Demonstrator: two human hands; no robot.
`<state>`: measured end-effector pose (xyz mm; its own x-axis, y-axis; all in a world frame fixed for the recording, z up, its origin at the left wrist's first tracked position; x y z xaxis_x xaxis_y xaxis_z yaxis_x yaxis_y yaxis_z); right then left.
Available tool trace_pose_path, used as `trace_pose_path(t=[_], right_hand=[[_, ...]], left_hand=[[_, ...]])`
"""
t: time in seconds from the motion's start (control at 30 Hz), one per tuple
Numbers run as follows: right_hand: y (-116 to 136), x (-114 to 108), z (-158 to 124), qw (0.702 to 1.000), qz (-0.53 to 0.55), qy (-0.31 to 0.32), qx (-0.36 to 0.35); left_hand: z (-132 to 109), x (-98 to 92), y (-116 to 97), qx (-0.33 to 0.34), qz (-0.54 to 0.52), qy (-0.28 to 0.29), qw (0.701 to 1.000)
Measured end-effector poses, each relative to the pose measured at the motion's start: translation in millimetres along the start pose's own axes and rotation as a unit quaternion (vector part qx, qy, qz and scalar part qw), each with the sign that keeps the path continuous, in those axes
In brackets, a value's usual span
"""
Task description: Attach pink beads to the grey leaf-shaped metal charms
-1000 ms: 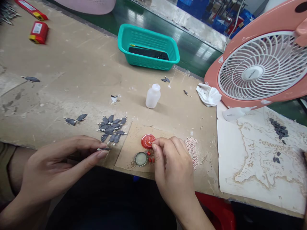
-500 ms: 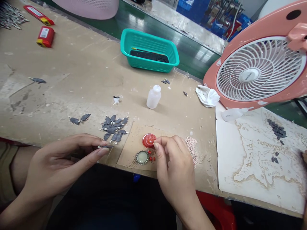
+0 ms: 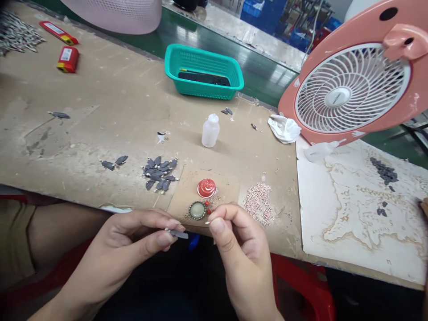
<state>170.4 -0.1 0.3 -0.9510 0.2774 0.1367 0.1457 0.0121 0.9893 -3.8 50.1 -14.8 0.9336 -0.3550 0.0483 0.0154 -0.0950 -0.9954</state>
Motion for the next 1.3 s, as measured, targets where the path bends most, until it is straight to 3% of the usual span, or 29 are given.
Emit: trace_pose_path(t=[0.2,0.5,0.7,0.83,1.0,1.3], right_hand=[[15.5,10.4,-24.5,0.987,-0.105,-0.028,-0.114],[16.1,11.3,-33.9,0.972,-0.160,-0.026,-0.168],[16.1,9.4,-37.2,0.968,-0.169,-0.034,-0.184],[14.6,8.6,-37.0,0.964,-0.185,-0.010,-0.189],[11.7,7.4,-37.2,0.967,-0.164,-0.037,-0.192],[8.5,6.9,-37.8,0.964,-0.178,-0.027,-0.196]], left_hand=[[-4.8,16.5,-1.0,-0.028,-0.072,0.035,0.996],[-12.0,25.5,-4.8,-0.048,-0.112,0.029,0.992],[-12.3,29.4,-4.0,-0.078,-0.138,0.028,0.987],[-12.7,31.0,-3.8,-0.077,-0.143,0.030,0.986],[-14.0,31.7,-4.1,-0.071,-0.143,0.033,0.987],[-15.1,32.7,-4.4,-0.056,-0.118,0.020,0.991]])
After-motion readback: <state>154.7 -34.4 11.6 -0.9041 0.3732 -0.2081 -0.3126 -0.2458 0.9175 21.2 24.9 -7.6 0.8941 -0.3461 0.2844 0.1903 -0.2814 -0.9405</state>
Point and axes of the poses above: each hand's wrist, its own z-axis towards the middle knuckle, its own x-axis out of the palm, y = z × x, the point moved 4 cm from there along z, towards the middle knuckle, and after that the axes turned 10 degrees about z, right-handed, at the moved point
